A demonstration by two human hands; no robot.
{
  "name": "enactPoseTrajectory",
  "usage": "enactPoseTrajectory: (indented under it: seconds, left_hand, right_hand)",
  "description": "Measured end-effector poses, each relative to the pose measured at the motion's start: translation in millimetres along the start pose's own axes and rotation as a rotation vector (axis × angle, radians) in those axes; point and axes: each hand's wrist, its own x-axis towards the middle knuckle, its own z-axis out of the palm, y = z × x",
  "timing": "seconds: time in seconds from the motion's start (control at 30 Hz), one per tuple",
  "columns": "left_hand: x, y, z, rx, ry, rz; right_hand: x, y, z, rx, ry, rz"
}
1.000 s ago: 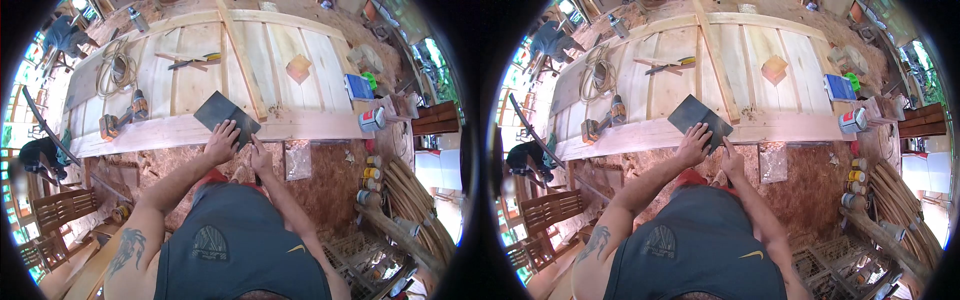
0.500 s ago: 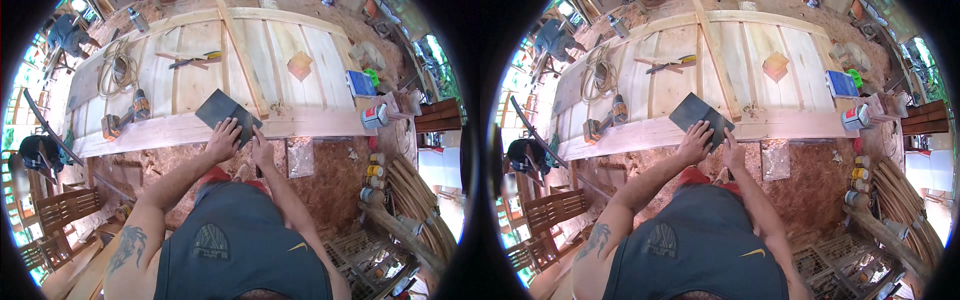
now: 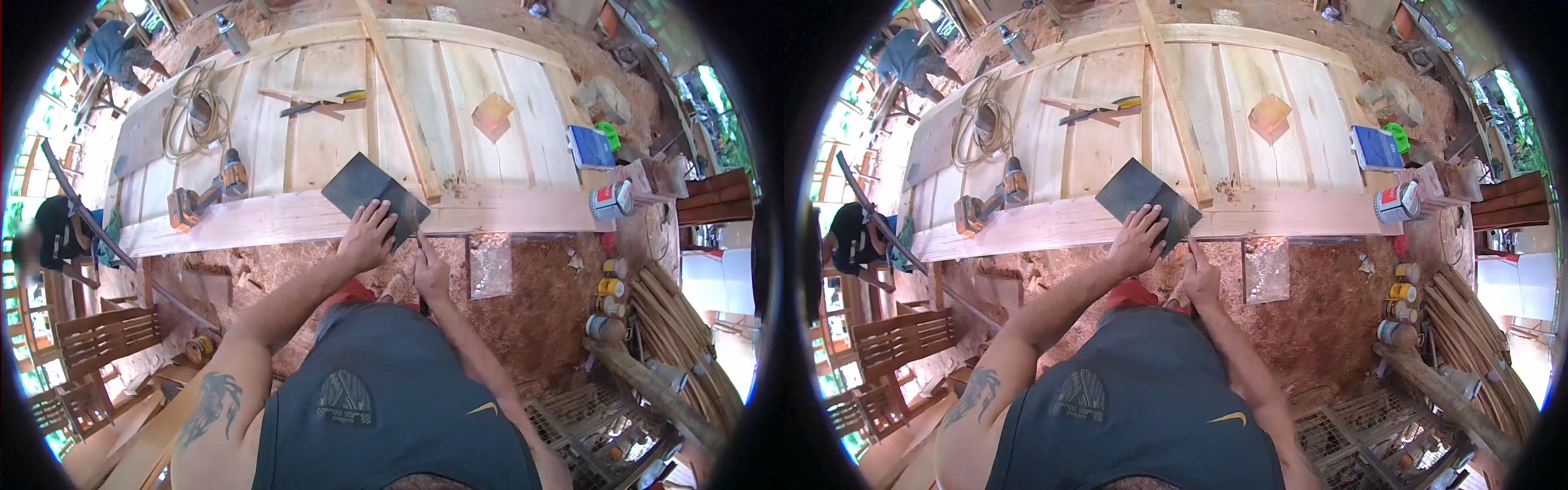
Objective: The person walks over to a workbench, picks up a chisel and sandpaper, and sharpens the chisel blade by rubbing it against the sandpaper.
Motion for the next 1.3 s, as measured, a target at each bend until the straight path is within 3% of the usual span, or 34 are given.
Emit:
enactPoseTrajectory:
  seconds: [0.13, 0.17, 0.27, 0.47, 0.73, 0.77, 1.07, 1.17, 1.3]
  left_hand:
    - [-2.4, 1.8, 0.7, 0.006, -0.013, 0.013]
    - [-0.8, -0.5, -0.5, 0.011, -0.01, 0.019]
    - [-0.4, 0.0, -2.9, -0.016, -0.014, 0.008]
    - [-2.0, 0.8, -0.6, -0.01, -0.016, 0.016]
    - [-0.9, -9.5, -0.9, -0.058, -0.018, 0.021]
    - [0.6, -7.7, -4.1, -0.051, -0.029, 0.018]
    - [1.3, -8.8, -5.2, -0.045, -0.016, 0.031]
    - [-1.9, -6.5, -6.1, -0.046, -0.022, 0.036]
    - [1.1, -9.2, -6.4, -0.058, -0.006, 0.044]
  right_hand:
    - [28.1, -3.5, -1.0, 0.008, -0.005, 0.074]
    - [31.0, -3.5, -0.1, -0.003, -0.054, 0.179]
    - [6.7, -6.7, -3.3, -0.076, 0.013, -0.002]
    - [31.7, 1.7, 4.8, 0.022, -0.039, 0.128]
    - [3.8, -0.9, 11.7, 0.059, -0.028, -0.049]
    - [16.7, -10.3, 9.8, 0.028, -0.092, 0.121]
    - [4.1, -16.1, 8.8, 0.054, -0.092, 0.023]
    - [30.1, -11.4, 25.0, 0.1, -0.124, 0.173]
    - [-7.5, -9.0, 15.6, 0.108, -0.085, -0.009]
